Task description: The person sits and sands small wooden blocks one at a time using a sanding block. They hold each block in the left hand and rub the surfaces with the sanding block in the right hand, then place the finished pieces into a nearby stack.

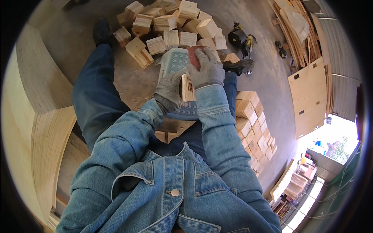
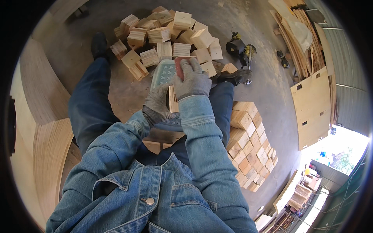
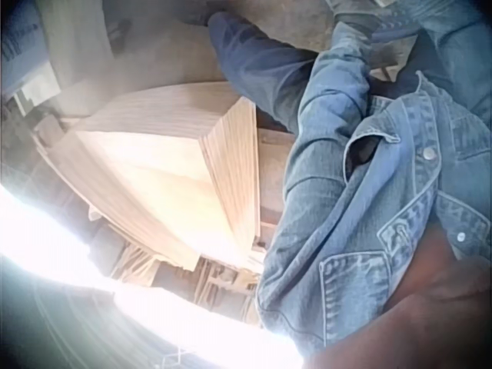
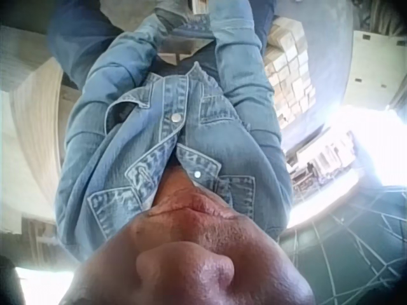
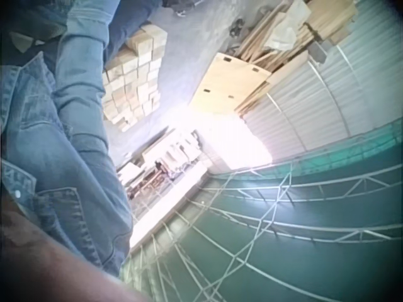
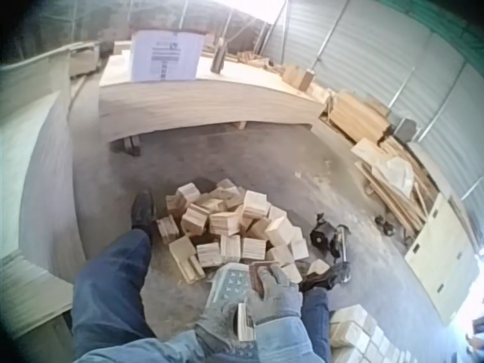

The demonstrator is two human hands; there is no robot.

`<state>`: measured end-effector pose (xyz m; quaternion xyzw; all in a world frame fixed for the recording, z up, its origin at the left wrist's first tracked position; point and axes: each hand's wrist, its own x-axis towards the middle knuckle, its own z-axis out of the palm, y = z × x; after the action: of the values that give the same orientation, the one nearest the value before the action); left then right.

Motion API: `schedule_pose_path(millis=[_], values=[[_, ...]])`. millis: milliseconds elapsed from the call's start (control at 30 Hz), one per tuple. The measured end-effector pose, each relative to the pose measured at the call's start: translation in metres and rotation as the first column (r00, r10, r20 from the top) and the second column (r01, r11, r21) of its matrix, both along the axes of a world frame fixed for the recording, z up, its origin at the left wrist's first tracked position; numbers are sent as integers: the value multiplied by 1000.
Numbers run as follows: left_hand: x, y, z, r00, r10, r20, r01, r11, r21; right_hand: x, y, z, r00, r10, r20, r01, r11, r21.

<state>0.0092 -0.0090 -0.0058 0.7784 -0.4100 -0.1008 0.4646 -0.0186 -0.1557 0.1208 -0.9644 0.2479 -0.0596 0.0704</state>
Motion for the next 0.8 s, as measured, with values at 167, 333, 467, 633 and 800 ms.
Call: schedule_pose_path(millis=[167, 333, 467, 633, 800], values=[[1, -1, 12, 998, -46, -47, 43, 997, -62, -62, -48, -20, 950, -67, 305, 32, 993, 117], [-1, 1, 21, 998, 7, -66, -5, 1000, 30, -160, -25, -19, 890, -283, 358, 183, 940, 287], [-1, -4, 40, 971, -82, -225, 73, 996, -49, -204, -9, -32, 873, -352, 337, 182, 877, 444], [-3, 11, 0, 996, -47, -81, 52, 997, 53, -200, 6, -41, 844, -382, 376, 98, 800, 592], [-15, 26, 2, 984, -13, 180, -6, 994, 106, -197, 11, -48, 853, -359, 378, 63, 790, 610]])
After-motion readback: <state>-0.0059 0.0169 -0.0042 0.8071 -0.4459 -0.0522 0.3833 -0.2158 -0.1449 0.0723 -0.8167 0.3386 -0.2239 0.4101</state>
